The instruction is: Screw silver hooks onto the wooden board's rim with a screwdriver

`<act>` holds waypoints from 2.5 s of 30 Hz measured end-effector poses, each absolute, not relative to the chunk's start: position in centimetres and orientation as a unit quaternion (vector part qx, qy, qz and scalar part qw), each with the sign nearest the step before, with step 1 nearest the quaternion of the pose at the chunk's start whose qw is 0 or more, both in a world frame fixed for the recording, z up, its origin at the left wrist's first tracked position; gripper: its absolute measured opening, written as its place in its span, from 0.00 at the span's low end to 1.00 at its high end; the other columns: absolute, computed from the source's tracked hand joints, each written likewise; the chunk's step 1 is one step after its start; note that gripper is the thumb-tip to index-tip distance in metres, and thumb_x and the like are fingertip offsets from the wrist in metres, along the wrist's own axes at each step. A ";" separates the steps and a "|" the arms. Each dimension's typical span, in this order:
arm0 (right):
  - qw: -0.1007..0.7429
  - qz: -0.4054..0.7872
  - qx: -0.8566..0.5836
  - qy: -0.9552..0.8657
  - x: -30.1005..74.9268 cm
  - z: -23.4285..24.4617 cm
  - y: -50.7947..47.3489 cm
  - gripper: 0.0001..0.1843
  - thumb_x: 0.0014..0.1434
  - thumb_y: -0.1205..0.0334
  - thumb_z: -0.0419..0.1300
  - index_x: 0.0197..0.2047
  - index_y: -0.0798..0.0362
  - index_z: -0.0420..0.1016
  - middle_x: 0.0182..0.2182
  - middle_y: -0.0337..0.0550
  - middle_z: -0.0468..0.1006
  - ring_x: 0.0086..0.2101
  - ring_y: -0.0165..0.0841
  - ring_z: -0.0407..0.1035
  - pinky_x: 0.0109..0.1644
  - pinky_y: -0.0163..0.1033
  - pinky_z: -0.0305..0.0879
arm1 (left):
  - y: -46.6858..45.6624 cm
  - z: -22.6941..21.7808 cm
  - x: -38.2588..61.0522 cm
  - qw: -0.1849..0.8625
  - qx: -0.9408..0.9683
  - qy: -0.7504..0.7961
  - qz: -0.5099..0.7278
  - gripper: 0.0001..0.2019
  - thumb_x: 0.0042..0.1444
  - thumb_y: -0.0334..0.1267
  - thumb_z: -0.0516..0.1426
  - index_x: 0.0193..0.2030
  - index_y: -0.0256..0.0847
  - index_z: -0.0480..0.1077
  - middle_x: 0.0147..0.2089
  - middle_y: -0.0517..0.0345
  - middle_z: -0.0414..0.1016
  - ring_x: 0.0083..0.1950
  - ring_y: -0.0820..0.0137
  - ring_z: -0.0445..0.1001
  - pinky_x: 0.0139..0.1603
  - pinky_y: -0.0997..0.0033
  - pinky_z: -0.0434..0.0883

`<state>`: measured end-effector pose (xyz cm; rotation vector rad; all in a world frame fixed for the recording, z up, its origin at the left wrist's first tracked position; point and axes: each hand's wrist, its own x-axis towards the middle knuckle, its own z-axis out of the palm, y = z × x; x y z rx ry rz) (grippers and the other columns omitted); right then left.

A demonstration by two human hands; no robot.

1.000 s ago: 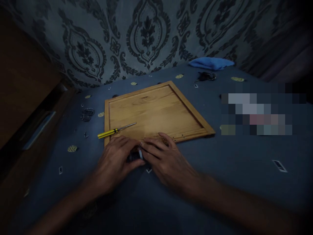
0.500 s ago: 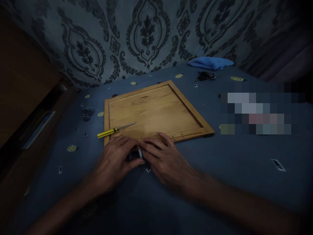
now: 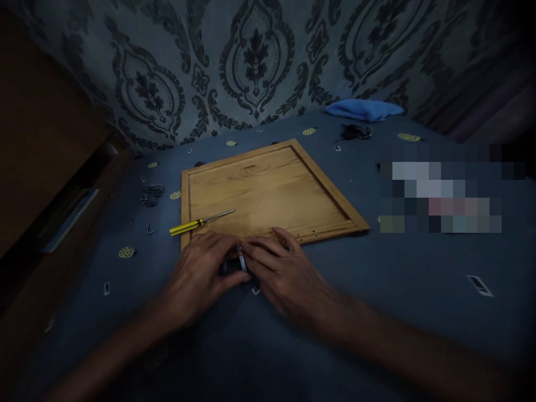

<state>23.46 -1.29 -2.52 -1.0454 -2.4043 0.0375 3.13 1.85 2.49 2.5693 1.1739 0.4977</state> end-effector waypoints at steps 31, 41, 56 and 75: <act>0.293 -0.028 -0.370 -0.881 23.9 -4.3 -0.7 0.21 0.63 0.67 0.56 0.58 0.48 0.77 0.54 0.44 0.82 0.56 0.40 0.71 0.66 0.55 0.54 | 9.2 7.7 -8.3 0.173 0.800 0.549 0.173 0.17 0.60 0.52 0.54 0.40 0.41 0.76 0.40 0.54 0.81 0.41 0.63 0.77 0.39 0.67 0.69; 0.251 0.006 -0.375 -0.893 23.8 -2.7 -1.1 0.23 0.63 0.70 0.56 0.60 0.51 0.74 0.57 0.48 0.80 0.58 0.41 0.70 0.67 0.59 0.56 | 8.7 4.6 -6.0 0.195 0.808 0.554 0.051 0.19 0.55 0.56 0.62 0.41 0.43 0.69 0.38 0.57 0.75 0.38 0.62 0.73 0.35 0.68 0.60; 0.243 0.056 -0.379 -0.891 23.9 -2.6 -1.2 0.24 0.65 0.70 0.54 0.62 0.49 0.74 0.58 0.48 0.79 0.60 0.43 0.68 0.68 0.62 0.55 | 9.6 4.3 -5.6 0.310 0.765 0.527 0.201 0.15 0.49 0.52 0.64 0.32 0.41 0.73 0.28 0.62 0.71 0.29 0.70 0.66 0.29 0.72 0.61; 0.260 0.056 -0.379 -0.886 23.8 -2.7 -1.3 0.23 0.64 0.71 0.55 0.61 0.52 0.74 0.56 0.47 0.80 0.59 0.43 0.68 0.67 0.61 0.52 | 5.2 9.6 1.3 0.255 0.716 0.366 0.537 0.02 0.59 0.34 0.66 0.37 0.42 0.76 0.33 0.63 0.77 0.34 0.74 0.75 0.35 0.75 0.75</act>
